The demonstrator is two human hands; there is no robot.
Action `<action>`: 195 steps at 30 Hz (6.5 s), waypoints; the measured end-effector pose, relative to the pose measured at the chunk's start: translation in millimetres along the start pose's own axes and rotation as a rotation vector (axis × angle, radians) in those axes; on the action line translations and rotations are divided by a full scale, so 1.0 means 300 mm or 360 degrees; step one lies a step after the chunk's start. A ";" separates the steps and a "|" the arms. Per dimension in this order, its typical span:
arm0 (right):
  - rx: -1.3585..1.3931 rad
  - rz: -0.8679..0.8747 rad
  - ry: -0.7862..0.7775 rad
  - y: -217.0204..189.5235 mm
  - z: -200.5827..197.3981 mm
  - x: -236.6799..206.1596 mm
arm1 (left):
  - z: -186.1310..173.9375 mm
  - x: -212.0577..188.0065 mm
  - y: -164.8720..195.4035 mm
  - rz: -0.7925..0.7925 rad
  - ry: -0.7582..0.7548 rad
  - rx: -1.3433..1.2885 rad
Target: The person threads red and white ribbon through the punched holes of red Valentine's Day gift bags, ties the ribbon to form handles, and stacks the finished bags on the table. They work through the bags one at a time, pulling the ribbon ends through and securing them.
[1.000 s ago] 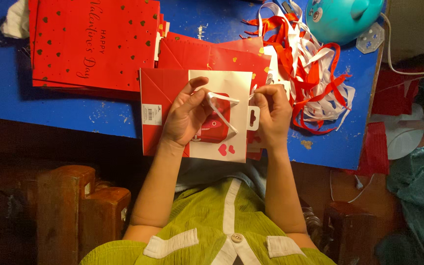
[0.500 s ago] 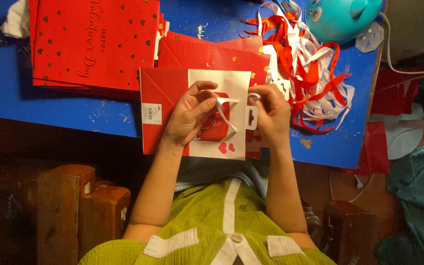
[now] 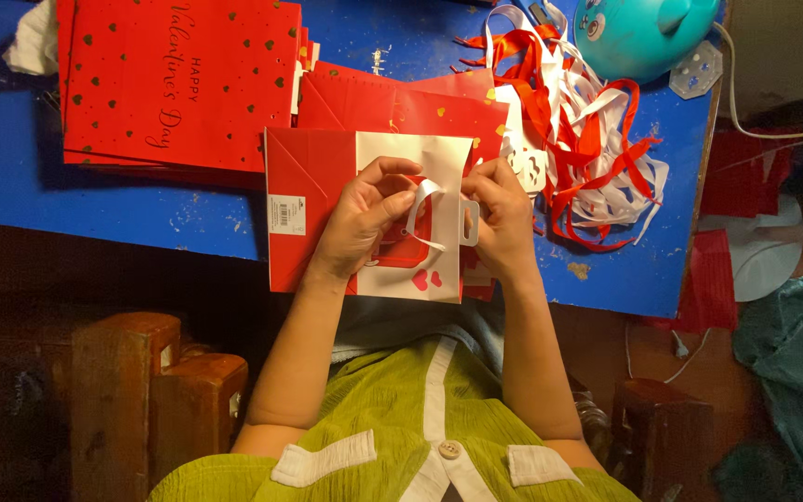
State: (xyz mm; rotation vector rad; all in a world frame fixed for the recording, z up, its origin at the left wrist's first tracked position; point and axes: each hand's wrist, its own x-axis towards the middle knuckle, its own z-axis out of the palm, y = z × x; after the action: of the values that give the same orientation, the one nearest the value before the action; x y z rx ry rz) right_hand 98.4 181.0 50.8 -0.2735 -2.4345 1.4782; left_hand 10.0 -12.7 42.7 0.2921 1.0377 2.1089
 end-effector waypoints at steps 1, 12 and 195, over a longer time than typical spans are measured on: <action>0.0013 -0.0053 0.0025 -0.002 0.003 0.000 | 0.002 0.000 0.001 0.0001 0.0003 0.0004; -0.0139 -0.0196 -0.0065 -0.029 -0.015 0.007 | 0.015 0.004 0.000 0.0018 0.0090 0.0236; -0.1021 -0.0514 0.0003 0.001 0.087 0.016 | 0.088 -0.062 0.205 0.0654 0.0865 0.1847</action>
State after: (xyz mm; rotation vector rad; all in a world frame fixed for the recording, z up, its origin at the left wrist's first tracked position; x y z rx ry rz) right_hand 85.1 160.8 39.9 0.0009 -2.7205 0.5428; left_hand 3.2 -34.4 108.4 0.5163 2.6633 1.6842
